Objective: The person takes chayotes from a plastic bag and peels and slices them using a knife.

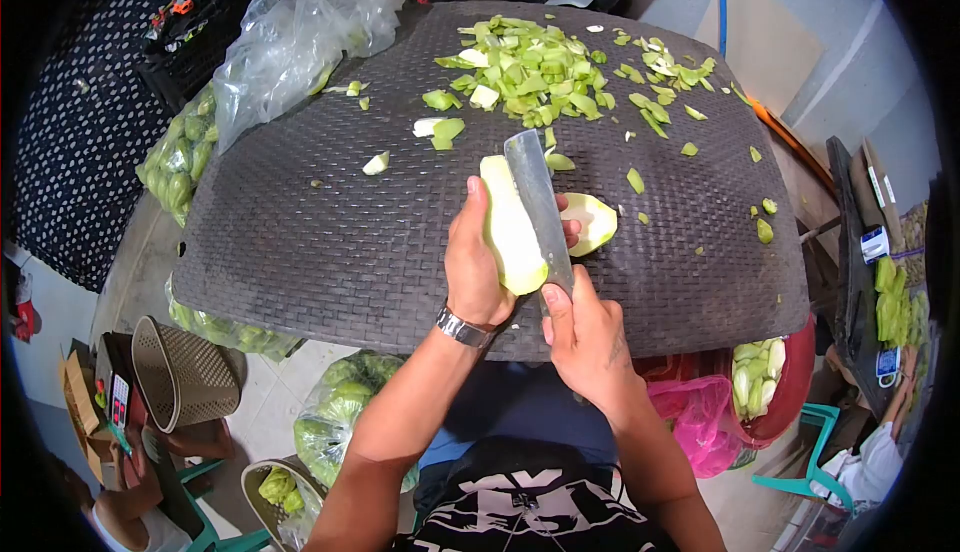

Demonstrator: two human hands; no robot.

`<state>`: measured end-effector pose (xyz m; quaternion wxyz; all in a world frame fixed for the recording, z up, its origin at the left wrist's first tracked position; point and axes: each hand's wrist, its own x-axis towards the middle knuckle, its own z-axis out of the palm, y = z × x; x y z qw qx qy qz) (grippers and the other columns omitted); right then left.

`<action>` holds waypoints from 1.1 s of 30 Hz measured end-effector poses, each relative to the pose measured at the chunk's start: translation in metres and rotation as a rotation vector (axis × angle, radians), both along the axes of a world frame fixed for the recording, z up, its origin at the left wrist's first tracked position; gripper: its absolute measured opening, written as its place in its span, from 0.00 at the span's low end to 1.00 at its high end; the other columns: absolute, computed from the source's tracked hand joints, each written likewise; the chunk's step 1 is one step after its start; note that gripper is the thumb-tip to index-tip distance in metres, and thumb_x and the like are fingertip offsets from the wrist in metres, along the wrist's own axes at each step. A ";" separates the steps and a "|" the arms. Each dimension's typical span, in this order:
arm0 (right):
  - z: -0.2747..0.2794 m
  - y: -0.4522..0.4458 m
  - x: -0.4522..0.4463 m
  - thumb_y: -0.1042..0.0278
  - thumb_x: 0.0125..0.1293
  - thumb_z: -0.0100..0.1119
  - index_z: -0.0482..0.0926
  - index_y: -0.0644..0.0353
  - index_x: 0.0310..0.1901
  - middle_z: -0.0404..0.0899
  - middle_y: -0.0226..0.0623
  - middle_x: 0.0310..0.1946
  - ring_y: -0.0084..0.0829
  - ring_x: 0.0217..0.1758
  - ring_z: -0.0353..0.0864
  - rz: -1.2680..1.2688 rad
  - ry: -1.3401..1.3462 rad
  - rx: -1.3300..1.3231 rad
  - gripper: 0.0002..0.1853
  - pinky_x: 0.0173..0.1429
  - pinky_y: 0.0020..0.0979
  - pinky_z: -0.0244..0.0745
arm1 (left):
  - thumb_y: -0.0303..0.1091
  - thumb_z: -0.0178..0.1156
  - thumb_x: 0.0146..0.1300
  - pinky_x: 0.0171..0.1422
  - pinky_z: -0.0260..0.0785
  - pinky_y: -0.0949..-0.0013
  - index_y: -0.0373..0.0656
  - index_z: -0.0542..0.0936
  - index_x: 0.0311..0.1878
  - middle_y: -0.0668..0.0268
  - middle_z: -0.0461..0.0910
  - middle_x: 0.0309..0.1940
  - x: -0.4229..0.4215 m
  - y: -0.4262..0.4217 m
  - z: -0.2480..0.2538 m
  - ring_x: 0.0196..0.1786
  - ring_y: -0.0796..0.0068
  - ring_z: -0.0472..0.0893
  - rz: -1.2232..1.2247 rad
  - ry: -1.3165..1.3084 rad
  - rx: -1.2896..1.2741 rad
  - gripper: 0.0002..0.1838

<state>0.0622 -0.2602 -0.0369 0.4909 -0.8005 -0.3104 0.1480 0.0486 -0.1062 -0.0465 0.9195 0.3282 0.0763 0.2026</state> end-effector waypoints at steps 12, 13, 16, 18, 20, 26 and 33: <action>-0.012 0.000 -0.003 0.64 0.83 0.53 0.70 0.70 0.55 0.79 0.51 0.21 0.52 0.25 0.86 -0.019 -0.011 0.062 0.15 0.30 0.46 0.76 | 0.66 0.39 0.82 0.53 0.83 0.44 0.33 0.72 0.67 0.43 0.82 0.52 0.001 0.003 0.004 0.44 0.45 0.88 -0.039 0.030 -0.010 0.39; -0.013 -0.002 -0.003 0.64 0.83 0.54 0.70 0.71 0.56 0.79 0.51 0.21 0.52 0.25 0.86 -0.014 -0.008 0.064 0.15 0.30 0.46 0.76 | 0.66 0.38 0.82 0.53 0.83 0.44 0.33 0.72 0.67 0.43 0.82 0.52 0.000 0.003 0.004 0.44 0.45 0.88 -0.042 0.033 -0.006 0.40; -0.008 -0.005 -0.001 0.64 0.83 0.54 0.70 0.70 0.54 0.79 0.51 0.20 0.51 0.25 0.86 0.009 -0.013 0.034 0.14 0.30 0.46 0.76 | 0.66 0.37 0.82 0.53 0.84 0.44 0.32 0.72 0.66 0.42 0.82 0.51 -0.002 0.003 0.002 0.43 0.45 0.89 -0.048 0.035 0.021 0.40; -0.005 -0.006 0.000 0.64 0.83 0.54 0.70 0.69 0.54 0.78 0.50 0.20 0.51 0.24 0.86 0.013 -0.005 0.025 0.14 0.30 0.46 0.76 | 0.67 0.36 0.82 0.52 0.84 0.45 0.32 0.72 0.66 0.42 0.82 0.50 -0.003 0.002 0.002 0.43 0.46 0.89 -0.038 0.044 0.054 0.41; 0.000 -0.010 0.002 0.64 0.83 0.54 0.71 0.68 0.53 0.78 0.49 0.20 0.50 0.24 0.86 0.020 0.000 0.017 0.13 0.30 0.45 0.76 | 0.68 0.36 0.82 0.52 0.84 0.45 0.32 0.72 0.65 0.42 0.82 0.50 -0.002 0.000 0.003 0.43 0.47 0.89 -0.033 0.036 0.065 0.41; 0.023 -0.017 0.016 0.64 0.83 0.52 0.74 0.65 0.45 0.78 0.44 0.19 0.44 0.23 0.85 0.014 0.259 0.010 0.11 0.32 0.43 0.76 | 0.67 0.38 0.82 0.50 0.85 0.47 0.33 0.74 0.63 0.44 0.83 0.49 0.012 -0.005 0.005 0.42 0.51 0.89 -0.002 0.123 0.026 0.40; 0.037 -0.016 0.010 0.67 0.82 0.54 0.73 0.63 0.44 0.78 0.55 0.23 0.57 0.27 0.83 -0.039 0.050 -0.025 0.09 0.33 0.48 0.73 | 0.63 0.39 0.84 0.46 0.86 0.51 0.33 0.76 0.58 0.47 0.85 0.44 0.017 -0.007 0.013 0.41 0.53 0.90 0.065 0.206 0.051 0.36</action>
